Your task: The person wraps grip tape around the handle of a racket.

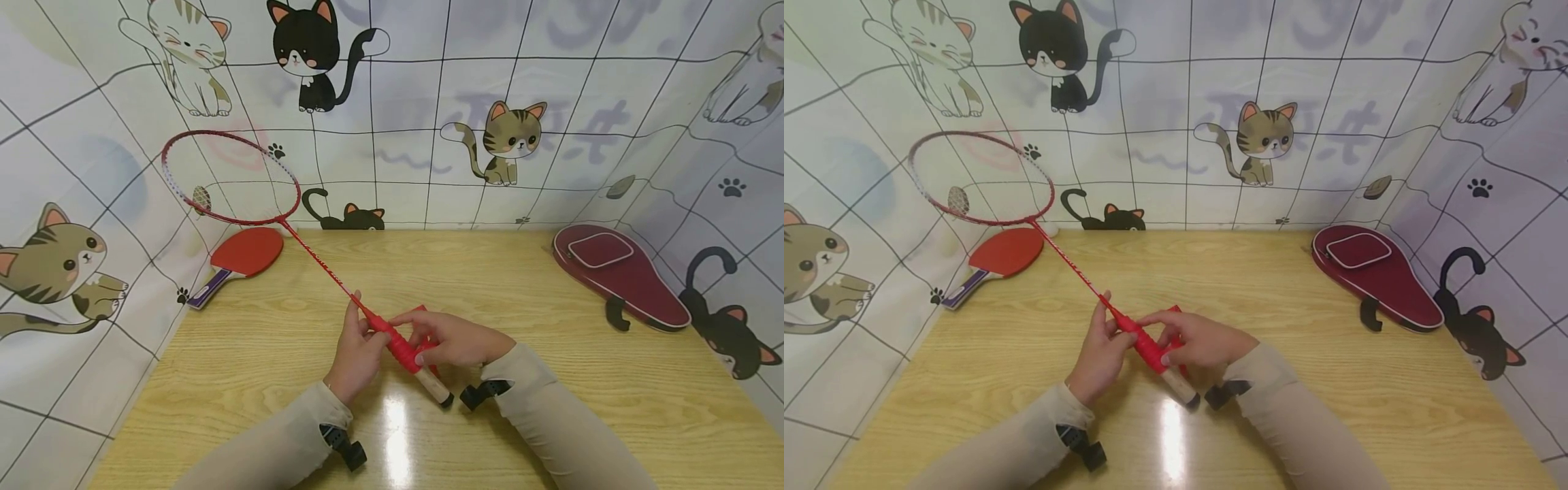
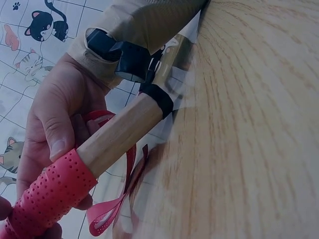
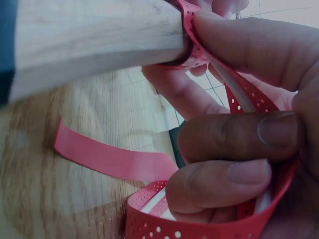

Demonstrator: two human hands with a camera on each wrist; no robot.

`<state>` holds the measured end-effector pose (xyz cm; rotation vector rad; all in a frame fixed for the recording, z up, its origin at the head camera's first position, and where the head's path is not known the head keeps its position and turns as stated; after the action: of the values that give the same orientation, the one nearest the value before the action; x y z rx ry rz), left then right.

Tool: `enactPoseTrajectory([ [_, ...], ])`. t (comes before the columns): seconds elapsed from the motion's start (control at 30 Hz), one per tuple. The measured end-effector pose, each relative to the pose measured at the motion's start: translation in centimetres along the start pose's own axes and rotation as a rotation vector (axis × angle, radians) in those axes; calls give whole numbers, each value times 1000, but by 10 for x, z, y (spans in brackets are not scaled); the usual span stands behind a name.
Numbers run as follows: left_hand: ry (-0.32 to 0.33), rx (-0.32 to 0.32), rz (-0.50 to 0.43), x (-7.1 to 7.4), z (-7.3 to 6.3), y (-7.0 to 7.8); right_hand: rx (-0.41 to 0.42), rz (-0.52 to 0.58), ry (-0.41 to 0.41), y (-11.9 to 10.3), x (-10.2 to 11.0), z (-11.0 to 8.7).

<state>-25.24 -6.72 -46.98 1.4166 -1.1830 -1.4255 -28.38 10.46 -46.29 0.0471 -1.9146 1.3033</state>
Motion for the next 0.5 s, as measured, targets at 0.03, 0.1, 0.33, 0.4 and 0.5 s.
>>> enactPoseTrajectory([
  [0.03, 1, -1, 1, 0, 0, 0, 1, 0, 5, 0, 0, 0],
  [0.1, -2, -4, -1, -1, 0, 1, 0, -1, 12, 0, 0, 0],
  [0.33, 16, -20, 89, 0, 0, 1, -9, -35, 47, 0, 2, 2],
  [0.4, 19, -19, 93, 0, 0, 1, -10, -43, 49, 1, 2, 2],
  [0.5, 16, -9, 63, 0, 0, 0, -18, -48, 47, 1, 2, 2],
])
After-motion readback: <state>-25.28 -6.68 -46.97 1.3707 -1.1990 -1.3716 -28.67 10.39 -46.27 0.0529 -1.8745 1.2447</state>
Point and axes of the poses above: each hand's wrist, its own z-axis towards the middle knuckle, its own x-axis out of the back of the hand, y = z × x, the point moved 6 cm from there along z, towards the middle knuckle, and after that the axes turned 15 degrees about -z, right-handed, at the moved point
